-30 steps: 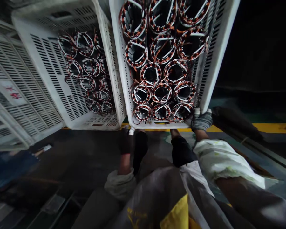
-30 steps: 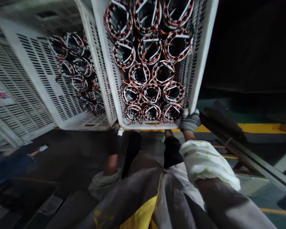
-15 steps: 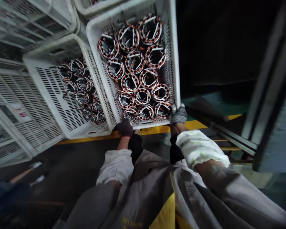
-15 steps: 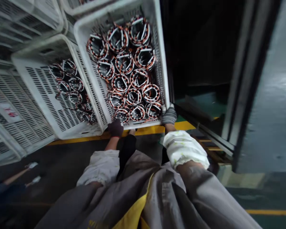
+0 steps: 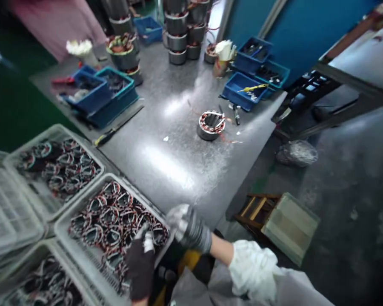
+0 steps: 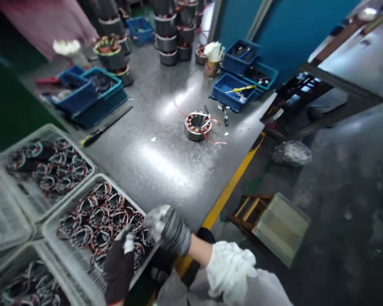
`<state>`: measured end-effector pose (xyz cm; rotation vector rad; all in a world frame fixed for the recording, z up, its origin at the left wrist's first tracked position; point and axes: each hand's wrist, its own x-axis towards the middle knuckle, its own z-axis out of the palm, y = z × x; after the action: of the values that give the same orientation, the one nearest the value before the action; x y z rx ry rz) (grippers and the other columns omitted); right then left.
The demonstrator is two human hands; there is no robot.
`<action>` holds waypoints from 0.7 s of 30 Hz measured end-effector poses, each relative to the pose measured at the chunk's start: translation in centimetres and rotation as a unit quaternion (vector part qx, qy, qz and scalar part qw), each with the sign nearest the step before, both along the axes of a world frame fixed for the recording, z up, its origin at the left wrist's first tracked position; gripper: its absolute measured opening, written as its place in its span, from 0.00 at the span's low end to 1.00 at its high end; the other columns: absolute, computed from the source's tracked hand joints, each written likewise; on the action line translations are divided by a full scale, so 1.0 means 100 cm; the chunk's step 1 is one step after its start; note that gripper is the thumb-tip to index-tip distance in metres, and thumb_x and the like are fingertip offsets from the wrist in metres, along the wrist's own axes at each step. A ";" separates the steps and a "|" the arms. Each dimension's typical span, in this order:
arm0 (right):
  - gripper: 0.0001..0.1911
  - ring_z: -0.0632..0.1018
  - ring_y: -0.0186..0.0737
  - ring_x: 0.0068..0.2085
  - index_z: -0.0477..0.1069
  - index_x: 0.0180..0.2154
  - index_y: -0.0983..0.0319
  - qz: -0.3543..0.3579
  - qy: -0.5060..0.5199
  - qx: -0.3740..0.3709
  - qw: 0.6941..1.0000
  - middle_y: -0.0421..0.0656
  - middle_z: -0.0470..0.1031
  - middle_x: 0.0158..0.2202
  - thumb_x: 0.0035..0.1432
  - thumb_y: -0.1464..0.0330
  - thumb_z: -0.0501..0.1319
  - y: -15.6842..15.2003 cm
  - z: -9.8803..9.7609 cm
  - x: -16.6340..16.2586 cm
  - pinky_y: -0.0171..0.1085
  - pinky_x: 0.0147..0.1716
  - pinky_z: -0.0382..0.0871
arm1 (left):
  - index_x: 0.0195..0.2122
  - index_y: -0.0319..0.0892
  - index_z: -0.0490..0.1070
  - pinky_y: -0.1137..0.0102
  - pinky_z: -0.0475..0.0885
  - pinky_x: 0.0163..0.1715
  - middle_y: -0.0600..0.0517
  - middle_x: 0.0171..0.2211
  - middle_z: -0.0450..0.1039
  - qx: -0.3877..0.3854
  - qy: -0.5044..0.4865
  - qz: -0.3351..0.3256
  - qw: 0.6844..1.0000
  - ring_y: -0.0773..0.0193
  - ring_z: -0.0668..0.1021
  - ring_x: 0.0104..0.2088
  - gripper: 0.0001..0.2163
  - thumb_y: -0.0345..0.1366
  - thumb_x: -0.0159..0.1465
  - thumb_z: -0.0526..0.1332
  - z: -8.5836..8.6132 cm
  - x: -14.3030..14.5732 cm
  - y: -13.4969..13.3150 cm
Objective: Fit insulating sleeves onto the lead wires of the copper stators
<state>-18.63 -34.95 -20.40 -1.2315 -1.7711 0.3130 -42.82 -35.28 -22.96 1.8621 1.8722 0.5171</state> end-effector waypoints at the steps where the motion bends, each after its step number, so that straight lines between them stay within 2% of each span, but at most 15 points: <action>1: 0.16 0.83 0.47 0.50 0.81 0.47 0.53 -0.094 -0.028 -0.028 0.995 0.47 0.85 0.45 0.67 0.67 0.55 0.019 0.009 0.041 0.49 0.53 0.79 | 0.55 0.44 0.80 0.54 0.79 0.53 0.43 0.50 0.85 0.026 -0.021 -0.034 0.999 0.49 0.85 0.51 0.22 0.49 0.73 0.54 0.013 0.031 0.009; 2: 0.17 0.82 0.49 0.52 0.82 0.48 0.54 -0.180 -0.050 -0.054 0.981 0.48 0.85 0.47 0.67 0.69 0.55 0.039 0.020 0.085 0.51 0.56 0.77 | 0.56 0.44 0.80 0.54 0.79 0.54 0.44 0.51 0.85 0.042 -0.030 -0.065 0.997 0.50 0.85 0.51 0.21 0.48 0.73 0.54 0.025 0.062 0.016; 5: 0.21 0.75 0.56 0.64 0.80 0.58 0.58 -0.349 -0.097 -0.126 0.924 0.52 0.81 0.58 0.70 0.64 0.56 0.105 0.056 0.205 0.59 0.68 0.64 | 0.55 0.44 0.81 0.54 0.79 0.56 0.44 0.51 0.85 0.053 -0.039 -0.131 0.989 0.52 0.85 0.52 0.18 0.45 0.75 0.55 0.052 0.141 0.036; 6: 0.23 0.72 0.56 0.67 0.78 0.61 0.59 -0.376 -0.110 -0.149 0.908 0.53 0.78 0.63 0.71 0.63 0.56 0.126 0.066 0.235 0.60 0.70 0.60 | 0.55 0.44 0.81 0.53 0.78 0.58 0.44 0.52 0.84 0.051 -0.045 -0.144 0.987 0.52 0.84 0.53 0.18 0.44 0.75 0.56 0.058 0.161 0.046; 7: 0.23 0.70 0.58 0.69 0.78 0.62 0.59 -0.374 -0.127 -0.175 0.902 0.53 0.76 0.65 0.71 0.61 0.58 0.145 0.073 0.258 0.62 0.71 0.57 | 0.56 0.44 0.80 0.52 0.78 0.59 0.44 0.53 0.84 0.049 -0.053 -0.153 0.986 0.51 0.84 0.54 0.17 0.44 0.75 0.56 0.063 0.178 0.057; 8: 0.22 0.68 0.59 0.69 0.78 0.61 0.59 -0.340 -0.147 -0.205 0.906 0.51 0.76 0.66 0.72 0.59 0.59 0.160 0.078 0.273 0.63 0.71 0.56 | 0.56 0.45 0.80 0.50 0.76 0.61 0.43 0.54 0.84 0.047 -0.066 -0.155 0.985 0.51 0.83 0.55 0.17 0.44 0.74 0.56 0.068 0.194 0.070; 10: 0.22 0.68 0.61 0.69 0.80 0.57 0.59 -0.265 -0.171 -0.257 0.914 0.49 0.78 0.65 0.71 0.55 0.62 0.179 0.079 0.280 0.64 0.70 0.56 | 0.58 0.45 0.78 0.50 0.74 0.64 0.43 0.56 0.82 0.045 -0.104 -0.137 0.984 0.51 0.82 0.58 0.18 0.45 0.74 0.57 0.078 0.219 0.101; 12: 0.24 0.69 0.63 0.68 0.81 0.56 0.60 -0.227 -0.169 -0.295 0.913 0.49 0.79 0.63 0.68 0.52 0.65 0.178 0.073 0.264 0.66 0.70 0.55 | 0.62 0.44 0.74 0.52 0.72 0.66 0.41 0.60 0.80 0.034 -0.156 -0.102 0.982 0.51 0.80 0.61 0.20 0.46 0.73 0.58 0.085 0.241 0.133; 15: 0.25 0.70 0.66 0.68 0.80 0.57 0.60 -0.188 -0.130 -0.305 0.925 0.51 0.79 0.63 0.64 0.55 0.68 0.144 0.066 0.227 0.68 0.72 0.52 | 0.67 0.42 0.68 0.55 0.71 0.67 0.39 0.65 0.75 -0.019 -0.204 -0.050 0.977 0.51 0.77 0.65 0.26 0.48 0.72 0.61 0.089 0.264 0.166; 17: 0.21 0.74 0.60 0.65 0.80 0.57 0.57 -0.121 -0.081 -0.278 0.949 0.48 0.80 0.61 0.66 0.59 0.67 0.115 0.068 0.222 0.62 0.72 0.58 | 0.68 0.43 0.67 0.55 0.71 0.67 0.40 0.66 0.74 -0.074 -0.220 -0.039 0.972 0.51 0.77 0.65 0.27 0.48 0.71 0.63 0.086 0.268 0.170; 18: 0.18 0.77 0.56 0.62 0.80 0.56 0.55 -0.107 -0.050 -0.263 0.958 0.47 0.82 0.59 0.67 0.60 0.64 0.104 0.070 0.231 0.59 0.70 0.63 | 0.67 0.43 0.68 0.56 0.71 0.67 0.41 0.65 0.75 -0.098 -0.227 -0.037 0.968 0.51 0.77 0.65 0.26 0.48 0.71 0.62 0.085 0.265 0.166; 19: 0.17 0.79 0.53 0.59 0.80 0.55 0.55 -0.114 -0.020 -0.249 0.962 0.46 0.82 0.57 0.69 0.62 0.62 0.097 0.071 0.246 0.55 0.67 0.68 | 0.66 0.44 0.69 0.56 0.71 0.67 0.42 0.65 0.76 -0.118 -0.232 -0.034 0.965 0.52 0.77 0.65 0.25 0.48 0.71 0.62 0.085 0.259 0.159; 20: 0.16 0.81 0.50 0.55 0.81 0.53 0.55 -0.188 0.010 -0.245 0.951 0.46 0.84 0.53 0.71 0.61 0.59 0.097 0.070 0.269 0.52 0.63 0.73 | 0.66 0.44 0.71 0.56 0.71 0.68 0.44 0.64 0.76 -0.133 -0.233 -0.025 0.963 0.52 0.77 0.64 0.24 0.48 0.72 0.61 0.085 0.251 0.150; 21: 0.19 0.81 0.53 0.54 0.80 0.53 0.60 -0.248 0.019 -0.247 0.937 0.53 0.83 0.52 0.73 0.60 0.55 0.103 0.066 0.295 0.56 0.62 0.72 | 0.65 0.44 0.72 0.57 0.70 0.68 0.44 0.64 0.77 -0.145 -0.230 -0.008 0.962 0.53 0.77 0.64 0.23 0.48 0.72 0.61 0.086 0.241 0.139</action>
<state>10.88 -24.67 -13.79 -1.9623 -1.3187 0.4977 -18.76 -21.36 -14.31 1.4187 1.5261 0.5755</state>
